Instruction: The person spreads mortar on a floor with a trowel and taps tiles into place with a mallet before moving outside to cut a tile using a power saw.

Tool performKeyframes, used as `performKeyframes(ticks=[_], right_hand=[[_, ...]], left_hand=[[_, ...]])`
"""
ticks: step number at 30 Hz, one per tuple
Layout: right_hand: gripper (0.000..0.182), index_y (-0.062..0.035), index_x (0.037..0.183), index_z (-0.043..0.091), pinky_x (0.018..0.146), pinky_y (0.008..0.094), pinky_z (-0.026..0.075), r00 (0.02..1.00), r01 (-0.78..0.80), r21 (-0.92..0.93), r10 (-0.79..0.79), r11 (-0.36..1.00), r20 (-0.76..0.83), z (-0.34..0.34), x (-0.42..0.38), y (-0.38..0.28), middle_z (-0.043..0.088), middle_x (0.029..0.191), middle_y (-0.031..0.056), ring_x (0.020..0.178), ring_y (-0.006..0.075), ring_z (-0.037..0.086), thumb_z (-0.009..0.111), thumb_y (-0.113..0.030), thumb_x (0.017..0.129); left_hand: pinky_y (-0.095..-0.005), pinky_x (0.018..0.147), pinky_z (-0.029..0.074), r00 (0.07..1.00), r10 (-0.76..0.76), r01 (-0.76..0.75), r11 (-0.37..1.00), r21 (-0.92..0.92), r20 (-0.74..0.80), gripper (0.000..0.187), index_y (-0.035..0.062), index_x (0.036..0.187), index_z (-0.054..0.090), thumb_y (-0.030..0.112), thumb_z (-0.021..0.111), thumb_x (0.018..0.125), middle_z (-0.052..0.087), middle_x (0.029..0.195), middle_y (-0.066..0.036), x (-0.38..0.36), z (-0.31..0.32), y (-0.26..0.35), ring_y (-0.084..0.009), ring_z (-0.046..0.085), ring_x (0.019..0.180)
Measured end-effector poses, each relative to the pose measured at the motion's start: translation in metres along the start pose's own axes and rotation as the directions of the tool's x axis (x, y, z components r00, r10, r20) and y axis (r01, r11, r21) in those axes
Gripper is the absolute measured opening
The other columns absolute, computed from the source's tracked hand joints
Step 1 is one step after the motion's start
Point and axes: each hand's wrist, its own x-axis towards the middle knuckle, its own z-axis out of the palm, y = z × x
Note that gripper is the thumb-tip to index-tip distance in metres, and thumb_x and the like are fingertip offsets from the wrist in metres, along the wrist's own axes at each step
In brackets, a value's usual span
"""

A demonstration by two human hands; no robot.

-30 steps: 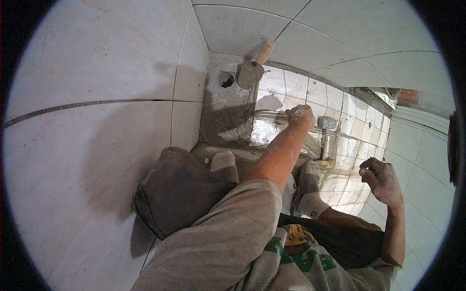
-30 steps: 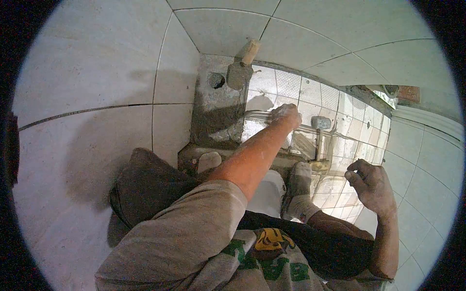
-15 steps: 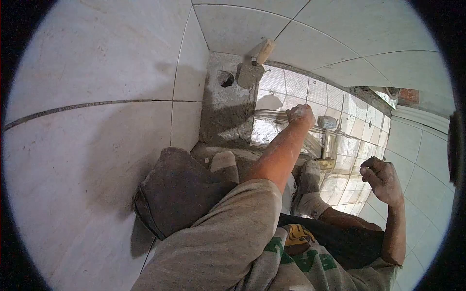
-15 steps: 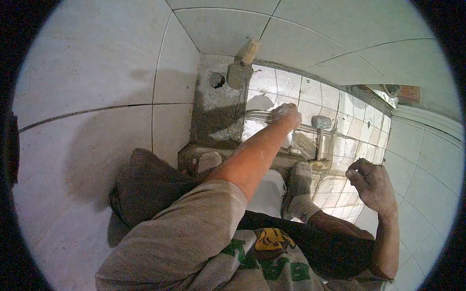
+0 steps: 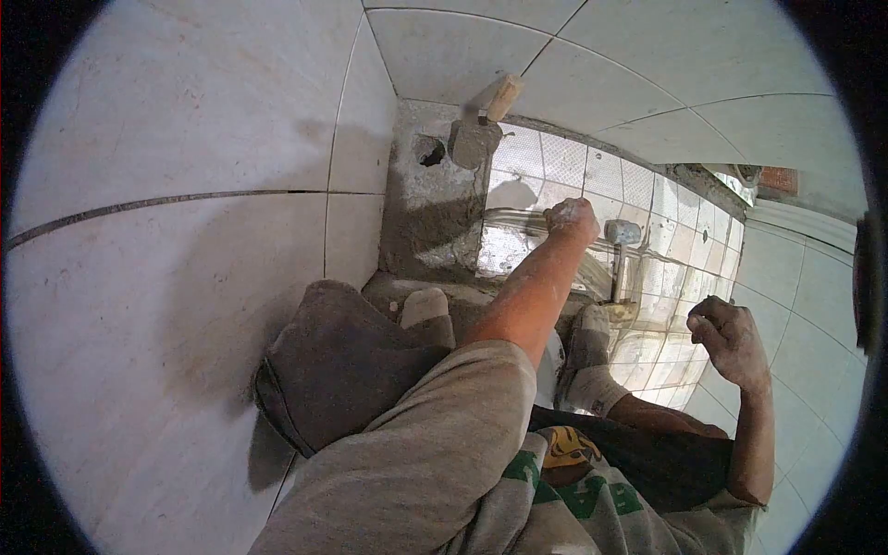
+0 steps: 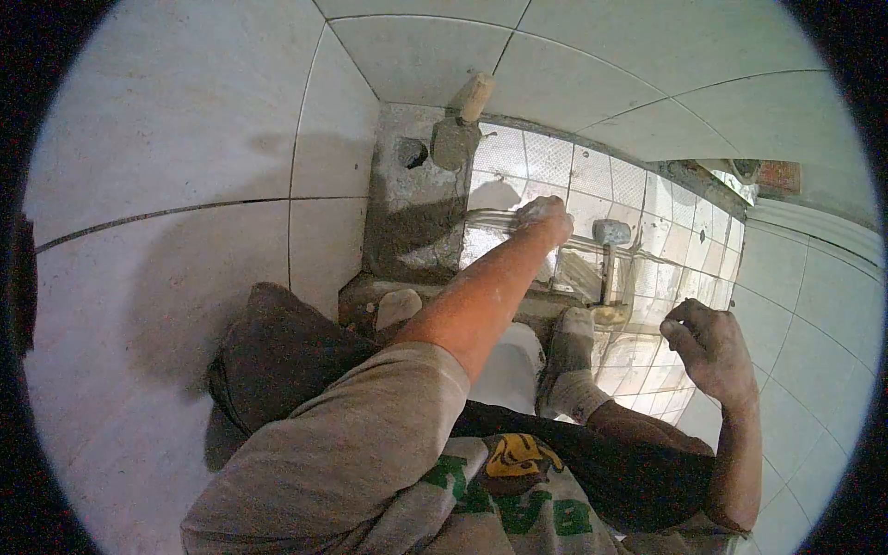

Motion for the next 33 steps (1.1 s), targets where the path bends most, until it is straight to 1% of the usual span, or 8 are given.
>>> performKeyframes(ticks=[4, 17, 19, 25, 26, 28, 31, 33], right_hand=[[0.018, 0.0051, 0.082, 0.063, 0.06, 0.0367, 0.047, 1.0, 0.025, 0.005, -0.025, 1.0, -0.011, -0.001, -0.001, -0.001, 0.062, 0.069, 0.0163, 0.06, 0.0255, 0.061, 0.06, -0.013, 0.086], [0.018, 0.0053, 0.083, 0.064, 0.059, 0.0371, 0.046, 1.0, -0.002, 0.017, 0.002, 1.0, -0.01, -0.003, -0.001, -0.003, 0.063, 0.07, 0.0157, 0.059, 0.0255, 0.061, 0.059, -0.012, 0.086], [0.019, 0.0055, 0.083, 0.064, 0.06, 0.0371, 0.047, 1.0, -0.002, -0.007, 0.002, 1.0, 0.006, -0.004, -0.001, -0.005, 0.063, 0.071, 0.0159, 0.059, 0.0254, 0.061, 0.058, -0.012, 0.086], [0.019, 0.0049, 0.082, 0.064, 0.06, 0.0373, 0.047, 1.0, -0.003, -0.009, 0.003, 1.0, -0.007, -0.002, -0.001, -0.003, 0.063, 0.072, 0.0156, 0.06, 0.025, 0.061, 0.058, -0.013, 0.087], [0.019, 0.0049, 0.082, 0.064, 0.06, 0.0373, 0.047, 1.0, -0.003, -0.009, 0.003, 1.0, -0.006, -0.002, -0.001, -0.003, 0.063, 0.072, 0.0156, 0.06, 0.025, 0.061, 0.058, -0.013, 0.087], [0.019, 0.0039, 0.081, 0.064, 0.06, 0.037, 0.047, 0.999, 0.043, -0.024, -0.043, 0.999, -0.003, -0.002, -0.001, 0.0, 0.063, 0.071, 0.0152, 0.06, 0.0248, 0.061, 0.058, -0.013, 0.087], [0.017, 0.0034, 0.081, 0.064, 0.06, 0.0363, 0.047, 1.0, 0.001, -0.031, -0.001, 1.0, 0.001, -0.002, -0.001, -0.004, 0.063, 0.07, 0.0151, 0.061, 0.0248, 0.061, 0.059, -0.012, 0.086], [0.016, 0.0035, 0.081, 0.064, 0.06, 0.036, 0.047, 1.0, 0.02, -0.011, -0.02, 1.0, 0.0, -0.001, -0.001, 0.0, 0.063, 0.07, 0.015, 0.061, 0.0247, 0.061, 0.06, -0.011, 0.085]], left_hand=[[-0.0437, 0.09, 0.046, 0.999, -0.016, 0.015, 1.0, 0.021, 0.032, 0.035, 0.0058, 0.113, 0.064, 0.018, 0.061, 0.08, 0.064, 0.116, -0.015, -0.003, -0.005, 0.002, -0.0299, 0.061, 0.109], [-0.0432, 0.093, 0.045, 0.999, -0.015, 0.015, 1.0, 0.018, 0.035, 0.032, 0.0052, 0.112, 0.065, 0.019, 0.059, 0.083, 0.064, 0.114, -0.014, -0.001, -0.005, -0.001, -0.0305, 0.06, 0.11], [-0.0431, 0.094, 0.048, 0.997, 0.006, -0.01, 0.998, 0.056, 0.071, 0.044, 0.0024, 0.117, 0.06, 0.035, 0.054, 0.088, 0.06, 0.12, -0.019, -0.002, -0.008, -0.002, -0.0331, 0.059, 0.111], [-0.0448, 0.095, 0.047, 0.997, -0.001, -0.003, 0.999, 0.051, 0.078, 0.045, 0.0032, 0.119, 0.059, 0.036, 0.054, 0.088, 0.059, 0.121, -0.02, -0.005, -0.011, 0.0, -0.0347, 0.058, 0.112], [-0.0448, 0.095, 0.047, 0.997, -0.001, -0.003, 0.999, 0.051, 0.078, 0.045, 0.0032, 0.119, 0.059, 0.036, 0.054, 0.088, 0.059, 0.121, -0.02, -0.007, -0.011, 0.001, -0.0347, 0.058, 0.112], [-0.0434, 0.093, 0.046, 0.999, -0.03, 0.03, 1.0, -0.004, 0.014, 0.031, 0.0057, 0.111, 0.065, 0.018, 0.059, 0.083, 0.064, 0.116, -0.014, -0.01, -0.011, 0.003, -0.0294, 0.06, 0.111], [-0.0425, 0.093, 0.046, 1.0, -0.018, 0.018, 1.0, 0.017, 0.023, 0.032, 0.0055, 0.111, 0.065, 0.019, 0.059, 0.083, 0.063, 0.117, -0.015, -0.011, -0.012, 0.003, -0.0297, 0.06, 0.111], [-0.0419, 0.093, 0.046, 1.0, -0.013, 0.012, 1.0, 0.016, 0.019, 0.033, 0.0054, 0.112, 0.064, 0.019, 0.059, 0.083, 0.063, 0.117, -0.015, -0.006, -0.007, 0.002, -0.0297, 0.06, 0.111]])
